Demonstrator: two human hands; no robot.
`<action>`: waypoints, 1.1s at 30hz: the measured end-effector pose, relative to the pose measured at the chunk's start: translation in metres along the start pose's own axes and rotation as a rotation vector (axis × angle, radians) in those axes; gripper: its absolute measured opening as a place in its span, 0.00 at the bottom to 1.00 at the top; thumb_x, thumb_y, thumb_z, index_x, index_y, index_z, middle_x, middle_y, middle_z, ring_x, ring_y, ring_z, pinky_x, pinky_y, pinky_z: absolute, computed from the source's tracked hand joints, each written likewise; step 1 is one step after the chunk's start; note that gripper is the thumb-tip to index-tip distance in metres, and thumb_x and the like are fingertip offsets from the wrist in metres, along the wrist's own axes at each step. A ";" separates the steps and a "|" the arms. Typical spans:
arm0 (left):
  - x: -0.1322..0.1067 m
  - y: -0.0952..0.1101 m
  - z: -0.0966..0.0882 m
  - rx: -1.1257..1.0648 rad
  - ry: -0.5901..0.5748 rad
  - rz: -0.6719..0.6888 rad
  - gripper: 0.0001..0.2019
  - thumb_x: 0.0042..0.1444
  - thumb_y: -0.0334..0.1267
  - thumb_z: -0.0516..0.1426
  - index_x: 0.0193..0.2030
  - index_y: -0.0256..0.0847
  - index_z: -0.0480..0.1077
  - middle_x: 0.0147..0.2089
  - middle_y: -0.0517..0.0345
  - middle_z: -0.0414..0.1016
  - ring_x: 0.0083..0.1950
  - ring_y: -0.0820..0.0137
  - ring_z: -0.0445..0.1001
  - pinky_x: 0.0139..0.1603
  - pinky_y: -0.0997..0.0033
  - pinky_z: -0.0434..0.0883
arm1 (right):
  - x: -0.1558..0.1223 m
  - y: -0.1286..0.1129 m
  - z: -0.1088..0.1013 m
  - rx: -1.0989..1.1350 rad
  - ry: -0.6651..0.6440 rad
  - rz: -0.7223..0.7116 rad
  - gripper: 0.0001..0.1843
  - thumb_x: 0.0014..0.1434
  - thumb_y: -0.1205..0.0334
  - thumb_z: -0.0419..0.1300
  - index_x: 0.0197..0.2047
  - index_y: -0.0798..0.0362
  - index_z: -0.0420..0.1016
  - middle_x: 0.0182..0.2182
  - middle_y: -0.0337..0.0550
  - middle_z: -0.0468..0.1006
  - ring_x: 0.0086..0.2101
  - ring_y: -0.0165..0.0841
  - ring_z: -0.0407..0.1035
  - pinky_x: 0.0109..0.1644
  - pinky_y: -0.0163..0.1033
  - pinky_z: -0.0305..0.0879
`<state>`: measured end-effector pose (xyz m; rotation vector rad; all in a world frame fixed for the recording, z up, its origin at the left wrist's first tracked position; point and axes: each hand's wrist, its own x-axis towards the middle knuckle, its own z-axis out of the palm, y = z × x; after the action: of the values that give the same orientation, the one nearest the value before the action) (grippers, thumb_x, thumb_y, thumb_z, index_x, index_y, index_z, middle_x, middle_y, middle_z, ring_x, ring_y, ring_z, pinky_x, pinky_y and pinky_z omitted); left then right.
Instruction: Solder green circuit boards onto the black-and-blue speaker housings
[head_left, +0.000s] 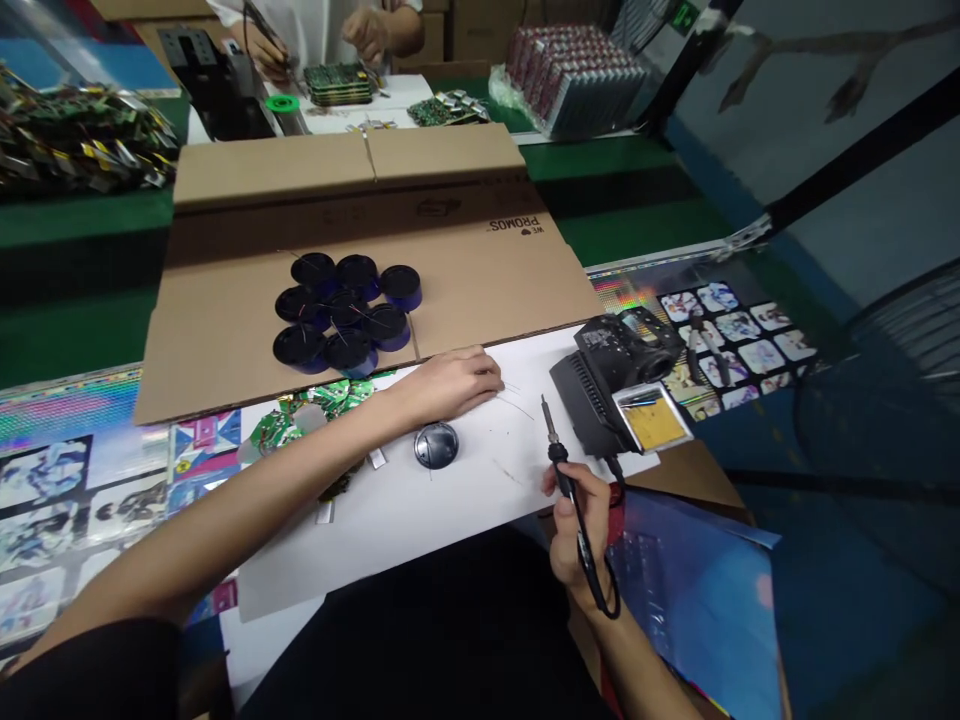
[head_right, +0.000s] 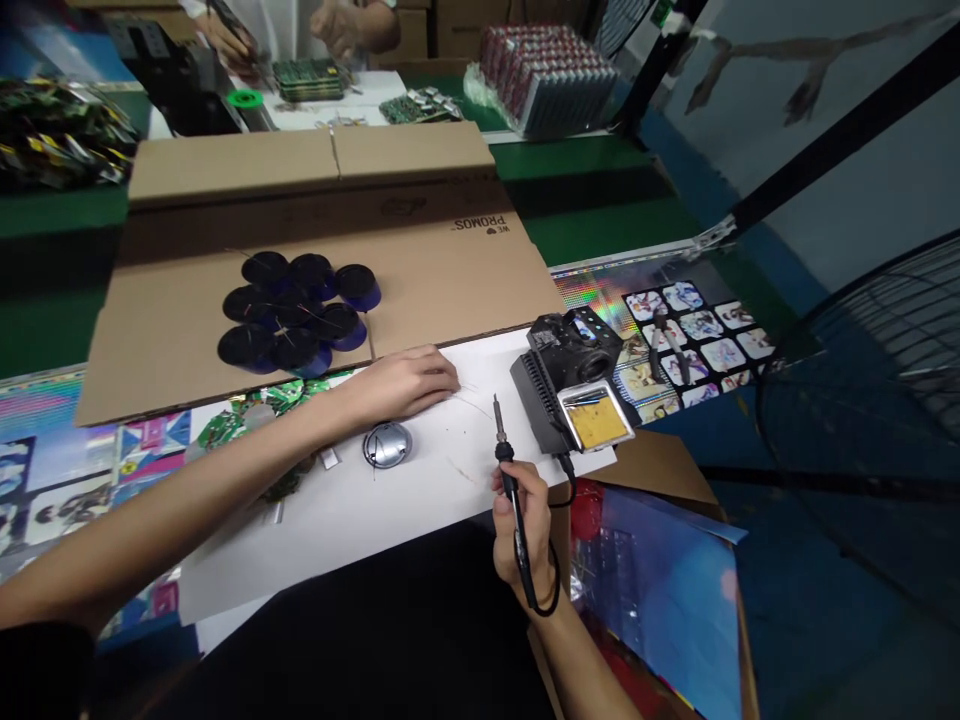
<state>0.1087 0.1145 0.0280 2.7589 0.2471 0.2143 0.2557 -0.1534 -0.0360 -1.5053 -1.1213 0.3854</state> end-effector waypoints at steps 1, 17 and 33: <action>0.007 -0.003 0.004 0.022 -0.012 0.017 0.16 0.78 0.39 0.51 0.55 0.38 0.81 0.55 0.45 0.82 0.58 0.57 0.77 0.65 0.55 0.75 | -0.001 0.001 -0.001 0.002 -0.009 0.013 0.16 0.75 0.53 0.56 0.62 0.47 0.69 0.42 0.44 0.76 0.39 0.36 0.76 0.44 0.45 0.76; 0.004 0.004 0.012 0.174 -0.027 -0.126 0.17 0.77 0.44 0.52 0.59 0.37 0.77 0.57 0.42 0.75 0.56 0.56 0.76 0.55 0.59 0.76 | 0.004 0.010 -0.003 -0.053 -0.070 0.077 0.16 0.72 0.62 0.60 0.61 0.47 0.72 0.47 0.48 0.82 0.44 0.38 0.79 0.52 0.47 0.79; 0.019 0.002 0.004 0.154 -0.102 -0.187 0.14 0.76 0.37 0.53 0.57 0.36 0.79 0.53 0.42 0.78 0.55 0.55 0.79 0.54 0.58 0.77 | 0.010 0.007 0.001 -0.077 -0.050 0.065 0.14 0.73 0.60 0.59 0.61 0.47 0.72 0.46 0.47 0.82 0.44 0.38 0.80 0.53 0.48 0.79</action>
<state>0.1280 0.1148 0.0270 2.8649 0.5106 0.0064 0.2624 -0.1438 -0.0395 -1.6110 -1.1397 0.4314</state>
